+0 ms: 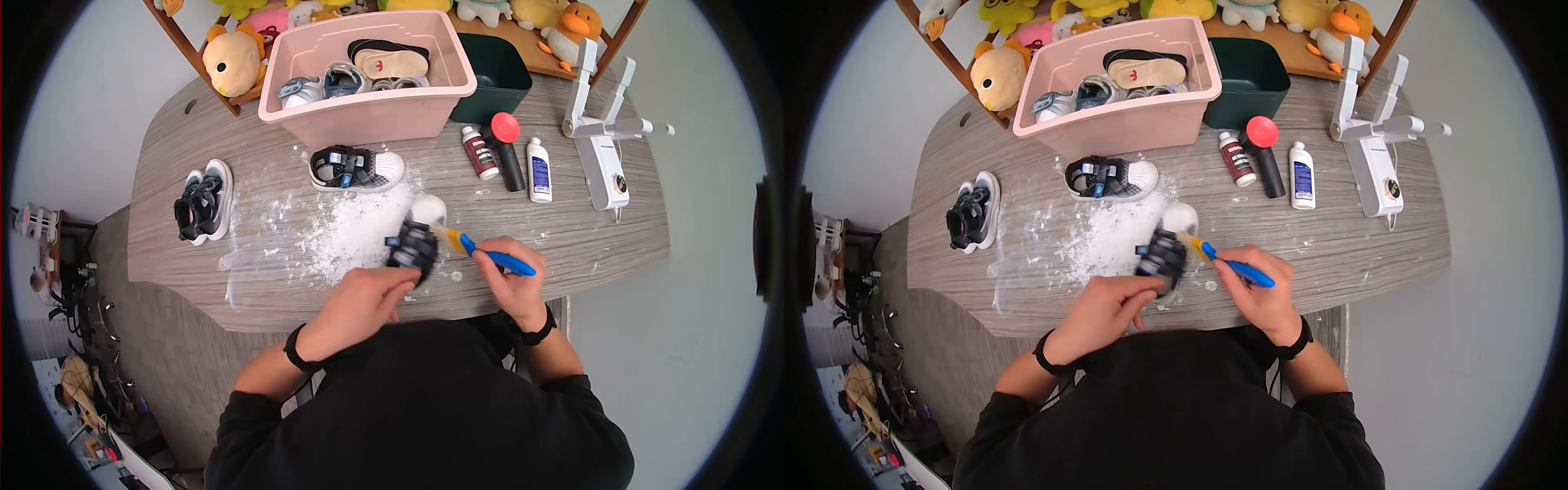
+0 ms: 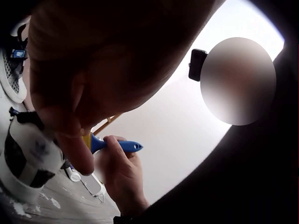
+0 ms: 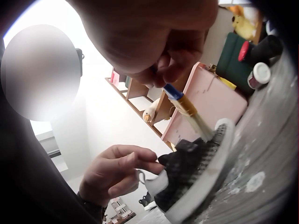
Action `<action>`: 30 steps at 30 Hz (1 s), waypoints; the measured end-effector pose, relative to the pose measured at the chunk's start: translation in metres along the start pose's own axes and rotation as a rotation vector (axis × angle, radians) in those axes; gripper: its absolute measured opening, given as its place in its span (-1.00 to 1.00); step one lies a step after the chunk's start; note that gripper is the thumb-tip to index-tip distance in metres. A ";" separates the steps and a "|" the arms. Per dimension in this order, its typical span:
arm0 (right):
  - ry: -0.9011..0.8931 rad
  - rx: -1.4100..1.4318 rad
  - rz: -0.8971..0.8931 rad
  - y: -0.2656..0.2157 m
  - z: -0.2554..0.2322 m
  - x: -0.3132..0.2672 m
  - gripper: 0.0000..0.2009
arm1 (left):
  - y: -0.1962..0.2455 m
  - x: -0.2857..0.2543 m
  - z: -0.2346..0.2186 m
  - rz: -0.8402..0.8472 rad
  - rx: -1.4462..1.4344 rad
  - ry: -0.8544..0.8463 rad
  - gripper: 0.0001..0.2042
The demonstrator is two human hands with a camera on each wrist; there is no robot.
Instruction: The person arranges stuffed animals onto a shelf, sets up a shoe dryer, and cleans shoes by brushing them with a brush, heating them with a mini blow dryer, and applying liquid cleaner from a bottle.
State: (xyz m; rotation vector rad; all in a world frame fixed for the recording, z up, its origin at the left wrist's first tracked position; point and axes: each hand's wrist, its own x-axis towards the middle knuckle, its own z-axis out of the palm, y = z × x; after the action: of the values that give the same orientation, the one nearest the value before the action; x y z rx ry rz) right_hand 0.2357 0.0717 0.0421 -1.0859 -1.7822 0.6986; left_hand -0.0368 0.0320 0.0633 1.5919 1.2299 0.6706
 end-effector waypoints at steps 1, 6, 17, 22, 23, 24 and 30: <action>0.046 0.009 -0.001 0.002 0.001 -0.001 -0.84 | 0.000 0.001 0.000 -0.001 0.002 0.001 -0.79; 0.138 0.010 -0.103 0.001 -0.007 -0.003 -0.83 | -0.006 0.019 -0.010 0.500 0.444 0.217 -0.81; -0.072 0.161 -0.326 -0.006 -0.015 -0.023 -0.77 | -0.023 0.074 -0.003 0.638 0.640 0.037 -0.80; -0.229 -0.067 -0.445 -0.013 -0.002 -0.013 -0.71 | -0.017 0.080 -0.003 0.579 0.580 0.094 -0.87; -0.284 -0.166 -0.466 -0.016 -0.001 -0.010 -0.73 | -0.016 0.079 -0.003 0.570 0.588 0.093 -0.88; -0.337 -0.265 -0.485 -0.018 0.000 -0.008 -0.76 | -0.016 0.079 -0.003 0.561 0.595 0.091 -0.88; -0.487 -0.406 -0.477 -0.005 0.009 -0.001 -0.84 | -0.016 0.078 -0.002 0.569 0.583 0.065 -0.89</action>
State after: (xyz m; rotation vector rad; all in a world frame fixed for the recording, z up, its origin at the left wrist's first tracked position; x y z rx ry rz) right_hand 0.2257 0.0683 0.0420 -0.7185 -2.5680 0.3237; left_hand -0.0183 0.1060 0.0387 2.4737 1.0699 0.7550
